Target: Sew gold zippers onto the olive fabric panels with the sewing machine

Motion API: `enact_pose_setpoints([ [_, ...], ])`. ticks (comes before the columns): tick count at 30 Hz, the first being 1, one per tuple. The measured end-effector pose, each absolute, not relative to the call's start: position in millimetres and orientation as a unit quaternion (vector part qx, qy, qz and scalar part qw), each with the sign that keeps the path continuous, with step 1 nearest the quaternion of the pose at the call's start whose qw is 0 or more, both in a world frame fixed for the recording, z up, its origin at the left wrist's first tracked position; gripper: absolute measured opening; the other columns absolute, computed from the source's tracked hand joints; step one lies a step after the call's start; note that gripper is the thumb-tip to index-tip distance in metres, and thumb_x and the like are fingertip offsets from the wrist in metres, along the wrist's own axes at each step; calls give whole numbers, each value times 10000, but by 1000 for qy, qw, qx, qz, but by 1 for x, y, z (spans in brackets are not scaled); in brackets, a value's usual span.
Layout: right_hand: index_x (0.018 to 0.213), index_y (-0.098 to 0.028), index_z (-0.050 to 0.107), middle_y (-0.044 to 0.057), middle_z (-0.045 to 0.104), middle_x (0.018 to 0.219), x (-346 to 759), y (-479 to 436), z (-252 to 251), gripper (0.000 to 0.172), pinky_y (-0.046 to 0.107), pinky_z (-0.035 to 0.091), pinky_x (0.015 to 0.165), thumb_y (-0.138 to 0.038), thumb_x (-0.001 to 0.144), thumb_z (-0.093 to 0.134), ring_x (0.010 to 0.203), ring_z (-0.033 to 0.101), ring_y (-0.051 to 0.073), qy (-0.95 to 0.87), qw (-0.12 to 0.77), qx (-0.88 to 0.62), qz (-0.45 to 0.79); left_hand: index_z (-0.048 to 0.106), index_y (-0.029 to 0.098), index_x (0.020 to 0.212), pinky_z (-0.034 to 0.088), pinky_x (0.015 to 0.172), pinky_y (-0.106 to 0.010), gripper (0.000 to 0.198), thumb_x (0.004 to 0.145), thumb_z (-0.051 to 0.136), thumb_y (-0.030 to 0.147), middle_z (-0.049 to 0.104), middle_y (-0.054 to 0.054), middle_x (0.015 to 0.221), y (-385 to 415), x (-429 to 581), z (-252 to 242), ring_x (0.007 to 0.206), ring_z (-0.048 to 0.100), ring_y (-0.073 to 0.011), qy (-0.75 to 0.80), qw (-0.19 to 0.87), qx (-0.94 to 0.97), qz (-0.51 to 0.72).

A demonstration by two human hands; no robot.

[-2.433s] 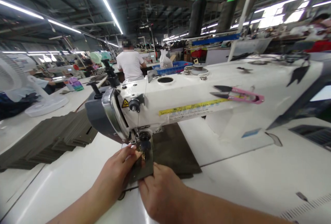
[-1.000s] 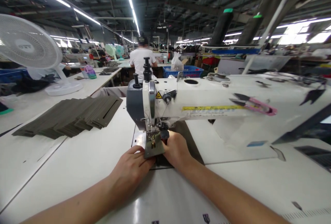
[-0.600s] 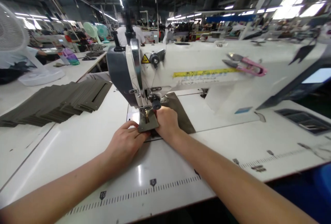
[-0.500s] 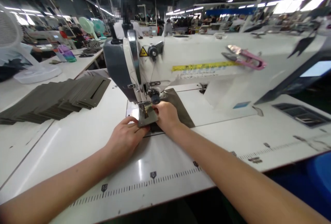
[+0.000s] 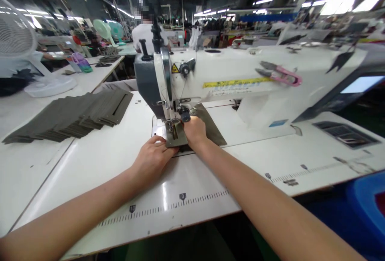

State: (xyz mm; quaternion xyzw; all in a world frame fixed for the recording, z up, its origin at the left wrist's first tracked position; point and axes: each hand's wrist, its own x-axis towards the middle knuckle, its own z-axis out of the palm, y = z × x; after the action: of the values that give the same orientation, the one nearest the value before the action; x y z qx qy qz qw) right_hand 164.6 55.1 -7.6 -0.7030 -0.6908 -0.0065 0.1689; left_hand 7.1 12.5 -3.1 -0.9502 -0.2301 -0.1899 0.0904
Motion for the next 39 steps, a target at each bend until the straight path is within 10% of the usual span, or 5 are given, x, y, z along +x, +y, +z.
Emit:
enact_pose_setpoints([
  [6, 805, -180, 658, 44, 664, 844, 189, 12, -7, 104, 251, 472, 732, -179, 784, 556, 818, 606, 163, -779, 265, -567, 26, 558, 153, 858, 487, 688, -359, 122, 865, 461, 227, 624, -51, 786, -8, -12, -2, 707, 592, -181, -278, 42, -923, -263],
  [12, 1097, -181, 598, 86, 588, 1167, 199, -15, -22, 270, 418, 387, 977, -156, 851, 490, 1143, 485, 208, -861, 331, -384, 42, 499, 75, 1135, 477, 903, -409, 318, 846, 485, 207, 563, -180, 1171, 0, -12, -4, 1081, 544, -243, -291, 19, -926, -240],
  [39, 969, -162, 642, 89, 649, 1048, 193, 13, -17, 262, 352, 462, 906, -78, 824, 441, 1032, 574, 210, -867, 315, -386, 2, 584, 126, 870, 405, 975, -398, 234, 865, 354, 85, 644, -96, 929, 31, -1, 12, 892, 617, -171, -223, 89, -958, -156],
])
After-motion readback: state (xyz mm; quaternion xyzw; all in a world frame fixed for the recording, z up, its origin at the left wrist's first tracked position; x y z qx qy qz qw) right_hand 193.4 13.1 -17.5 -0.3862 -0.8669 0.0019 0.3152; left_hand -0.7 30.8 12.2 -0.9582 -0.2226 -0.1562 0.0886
